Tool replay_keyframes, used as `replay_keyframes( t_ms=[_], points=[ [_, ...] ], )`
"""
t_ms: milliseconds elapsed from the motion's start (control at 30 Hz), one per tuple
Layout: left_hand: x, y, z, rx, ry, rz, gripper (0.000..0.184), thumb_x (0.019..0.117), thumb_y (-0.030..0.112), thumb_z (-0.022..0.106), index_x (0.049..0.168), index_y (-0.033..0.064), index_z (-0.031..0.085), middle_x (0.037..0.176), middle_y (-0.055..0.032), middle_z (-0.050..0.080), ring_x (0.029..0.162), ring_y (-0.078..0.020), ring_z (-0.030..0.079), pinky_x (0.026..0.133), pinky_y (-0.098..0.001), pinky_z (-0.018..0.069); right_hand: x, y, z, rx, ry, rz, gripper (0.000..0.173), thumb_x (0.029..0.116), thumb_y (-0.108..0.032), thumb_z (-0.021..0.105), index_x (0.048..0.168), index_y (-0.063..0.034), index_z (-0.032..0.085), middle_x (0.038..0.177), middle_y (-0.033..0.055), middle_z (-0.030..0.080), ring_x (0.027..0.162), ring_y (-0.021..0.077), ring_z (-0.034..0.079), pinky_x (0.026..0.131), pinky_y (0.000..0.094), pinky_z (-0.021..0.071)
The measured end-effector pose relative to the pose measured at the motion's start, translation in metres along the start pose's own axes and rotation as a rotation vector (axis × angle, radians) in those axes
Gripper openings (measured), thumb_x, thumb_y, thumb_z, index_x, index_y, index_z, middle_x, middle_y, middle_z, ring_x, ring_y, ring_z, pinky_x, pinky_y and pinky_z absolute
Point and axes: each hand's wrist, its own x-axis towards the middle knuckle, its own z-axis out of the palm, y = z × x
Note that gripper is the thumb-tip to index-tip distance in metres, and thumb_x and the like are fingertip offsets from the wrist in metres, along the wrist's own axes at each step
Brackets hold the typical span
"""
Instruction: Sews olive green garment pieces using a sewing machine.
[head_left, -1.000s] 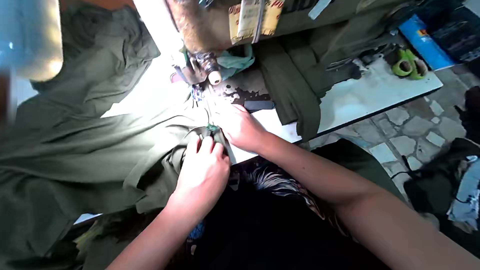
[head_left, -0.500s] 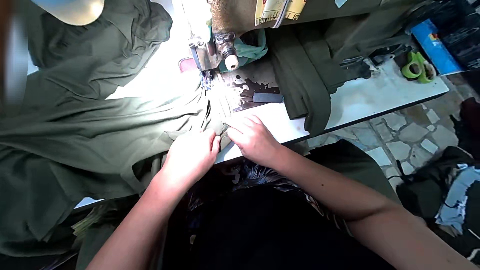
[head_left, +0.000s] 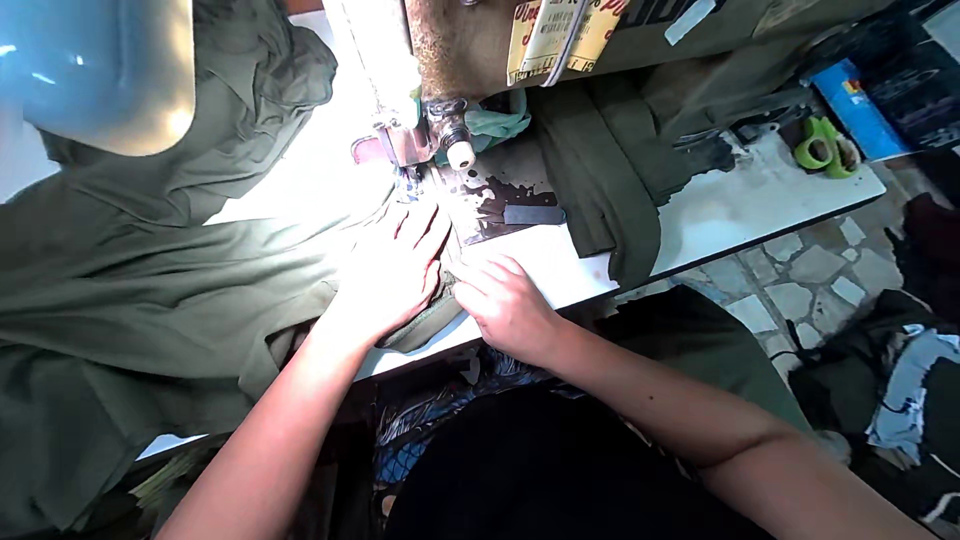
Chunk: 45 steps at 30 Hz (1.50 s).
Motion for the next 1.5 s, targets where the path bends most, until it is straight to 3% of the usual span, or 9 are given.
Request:
replay_keyframes(
  t_ms=[267, 500, 600, 667, 700, 1000, 1167, 1300, 1500],
  points=[
    [0.000, -0.012, -0.005, 0.012, -0.045, 0.063, 0.057, 0.0994, 0.028, 0.035, 0.150, 0.0079, 0.052, 0.155, -0.0159, 0.050, 0.143, -0.0368, 0.047, 0.114, -0.0545, 0.0346, 0.005, -0.006, 0.002, -0.006, 0.008, -0.012, 0.016, 0.0899, -0.004, 0.058, 0.085, -0.0057, 0.073, 0.112, 0.0149, 0.076, 0.113, 0.0298, 0.070, 0.092, 0.0459, 0.0535],
    [-0.006, 0.000, -0.002, 0.042, -0.066, -0.048, 0.060, 0.1040, 0.038, 0.029, 0.154, 0.0119, 0.048, 0.161, -0.0122, 0.044, 0.150, -0.0398, 0.034, 0.116, -0.0621, 0.0278, 0.003, -0.003, -0.004, -0.040, -0.050, -0.012, 0.017, 0.0913, -0.004, 0.057, 0.088, -0.0058, 0.074, 0.115, 0.0145, 0.075, 0.113, 0.0295, 0.070, 0.096, 0.0476, 0.0522],
    [-0.008, -0.006, 0.007, -0.037, 0.042, -0.020, 0.056, 0.1004, 0.033, 0.035, 0.145, 0.0080, 0.058, 0.153, -0.0148, 0.053, 0.145, -0.0376, 0.044, 0.115, -0.0593, 0.0311, 0.003, -0.003, -0.003, -0.041, -0.046, -0.008, 0.018, 0.0914, -0.005, 0.056, 0.086, -0.0063, 0.073, 0.116, 0.0143, 0.075, 0.112, 0.0294, 0.070, 0.095, 0.0478, 0.0527],
    [-0.010, -0.009, 0.011, -0.094, 0.142, -0.014, 0.050, 0.0970, 0.028, 0.041, 0.131, 0.0065, 0.069, 0.135, -0.0204, 0.063, 0.130, -0.0404, 0.056, 0.106, -0.0596, 0.0401, 0.003, -0.004, -0.003, -0.048, -0.051, -0.004, 0.018, 0.0918, -0.005, 0.056, 0.085, -0.0067, 0.073, 0.115, 0.0141, 0.075, 0.112, 0.0291, 0.070, 0.097, 0.0483, 0.0523],
    [-0.010, -0.009, 0.010, -0.104, 0.144, -0.017, 0.048, 0.0966, 0.028, 0.041, 0.129, 0.0069, 0.070, 0.130, -0.0218, 0.064, 0.127, -0.0409, 0.057, 0.104, -0.0597, 0.0411, 0.004, -0.004, -0.003, -0.054, -0.054, -0.001, 0.018, 0.0916, -0.005, 0.056, 0.085, -0.0068, 0.073, 0.115, 0.0143, 0.075, 0.112, 0.0292, 0.070, 0.097, 0.0485, 0.0519],
    [-0.003, -0.016, 0.007, -0.088, 0.141, 0.012, 0.048, 0.0944, 0.028, 0.043, 0.125, 0.0076, 0.073, 0.122, -0.0227, 0.064, 0.118, -0.0410, 0.059, 0.098, -0.0593, 0.0428, 0.008, -0.003, 0.003, -0.089, -0.014, 0.005, 0.017, 0.0903, -0.005, 0.056, 0.084, -0.0078, 0.072, 0.109, 0.0138, 0.075, 0.109, 0.0306, 0.070, 0.098, 0.0490, 0.0507],
    [0.002, -0.021, 0.006, -0.074, 0.154, 0.013, 0.047, 0.0941, 0.028, 0.043, 0.124, 0.0072, 0.073, 0.119, -0.0230, 0.063, 0.116, -0.0417, 0.059, 0.098, -0.0595, 0.0422, 0.012, 0.001, 0.004, -0.069, -0.007, 0.020, 0.016, 0.0894, -0.003, 0.057, 0.084, -0.0070, 0.072, 0.115, 0.0142, 0.075, 0.112, 0.0327, 0.070, 0.097, 0.0529, 0.0517],
    [0.010, -0.027, 0.005, -0.059, 0.178, 0.039, 0.046, 0.0953, 0.027, 0.043, 0.123, 0.0050, 0.073, 0.112, -0.0237, 0.065, 0.110, -0.0425, 0.062, 0.095, -0.0596, 0.0433, 0.018, 0.007, 0.007, -0.084, -0.004, 0.000, 0.015, 0.0888, -0.003, 0.058, 0.086, -0.0069, 0.073, 0.115, 0.0139, 0.075, 0.112, 0.0329, 0.070, 0.097, 0.0528, 0.0516],
    [0.020, -0.033, 0.002, -0.028, 0.172, -0.002, 0.047, 0.0944, 0.027, 0.044, 0.125, 0.0058, 0.073, 0.113, -0.0244, 0.065, 0.112, -0.0439, 0.061, 0.096, -0.0615, 0.0427, 0.028, 0.016, 0.013, -0.062, 0.018, 0.017, 0.017, 0.0873, -0.004, 0.061, 0.090, -0.0082, 0.077, 0.114, 0.0123, 0.075, 0.114, 0.0331, 0.068, 0.101, 0.0550, 0.0484]
  ],
)
